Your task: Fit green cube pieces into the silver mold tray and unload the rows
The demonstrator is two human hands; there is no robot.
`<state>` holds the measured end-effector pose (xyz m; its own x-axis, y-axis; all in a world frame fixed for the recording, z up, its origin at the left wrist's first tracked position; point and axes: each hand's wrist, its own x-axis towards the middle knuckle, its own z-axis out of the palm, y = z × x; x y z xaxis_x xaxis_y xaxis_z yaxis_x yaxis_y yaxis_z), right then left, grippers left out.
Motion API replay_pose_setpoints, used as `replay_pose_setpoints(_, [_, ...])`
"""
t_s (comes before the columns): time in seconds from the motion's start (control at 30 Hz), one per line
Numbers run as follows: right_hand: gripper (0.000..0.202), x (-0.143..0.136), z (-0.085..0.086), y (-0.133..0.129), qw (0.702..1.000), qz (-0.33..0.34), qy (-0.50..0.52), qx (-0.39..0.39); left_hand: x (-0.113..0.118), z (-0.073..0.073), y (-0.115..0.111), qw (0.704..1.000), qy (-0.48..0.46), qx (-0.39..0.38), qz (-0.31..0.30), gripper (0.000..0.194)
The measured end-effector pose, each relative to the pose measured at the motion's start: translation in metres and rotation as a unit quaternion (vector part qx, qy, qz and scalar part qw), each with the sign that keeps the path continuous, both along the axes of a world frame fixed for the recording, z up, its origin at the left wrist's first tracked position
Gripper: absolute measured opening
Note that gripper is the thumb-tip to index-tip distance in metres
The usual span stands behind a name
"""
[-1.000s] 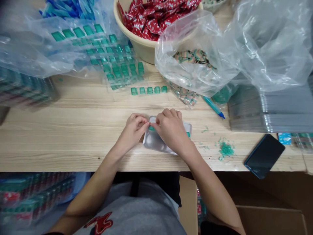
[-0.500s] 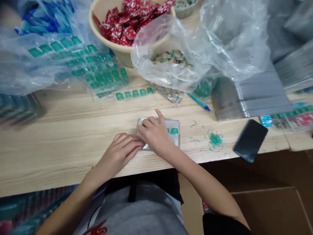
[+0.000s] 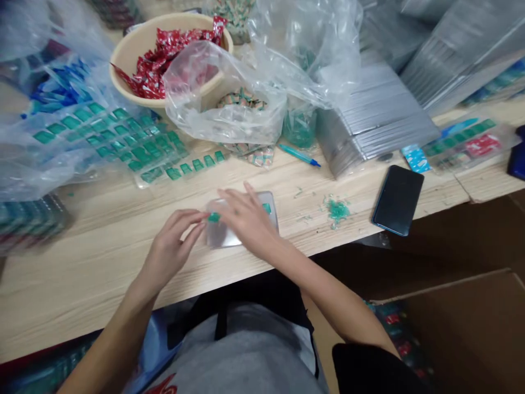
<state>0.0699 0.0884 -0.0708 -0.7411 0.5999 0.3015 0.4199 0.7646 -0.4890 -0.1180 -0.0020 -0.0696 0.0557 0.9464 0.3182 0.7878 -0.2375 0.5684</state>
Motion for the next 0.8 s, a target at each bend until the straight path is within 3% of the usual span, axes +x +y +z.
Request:
replay_pose_setpoints(0.1, [0.023,0.041,0.001,0.015,0.995,-0.094,0.03,-0.012,-0.01,-0.004,0.011,0.998,-0.029,-0.049,-0.034,0.025])
replay_pose_setpoints(0.2, [0.02,0.064,-0.004,0.026,0.996,-0.067,0.022,-0.052,-0.016,-0.007,0.02,0.994,-0.023,-0.076,-0.073,0.026])
replay_pose_setpoints(0.43, [0.011,0.052,-0.009,0.025,0.998,-0.009,-0.037,-0.054,-0.016,-0.009,0.02,0.993,0.069,-0.053,-0.078,0.024])
replay_pose_setpoints(0.57, [0.008,0.051,-0.009,0.023,0.996,-0.027,-0.046,-0.071,-0.017,-0.007,0.02,0.988,0.124,-0.012,-0.092,0.022])
replay_pose_setpoints(0.7, [0.014,0.056,-0.016,0.019,0.998,-0.058,-0.018,-0.035,-0.008,0.009,0.017,0.987,0.144,-0.001,-0.07,0.026])
replay_pose_setpoints(0.8, [0.018,0.059,-0.021,0.017,0.997,-0.079,0.001,-0.021,0.01,0.023,0.013,0.985,0.112,-0.051,-0.119,0.019])
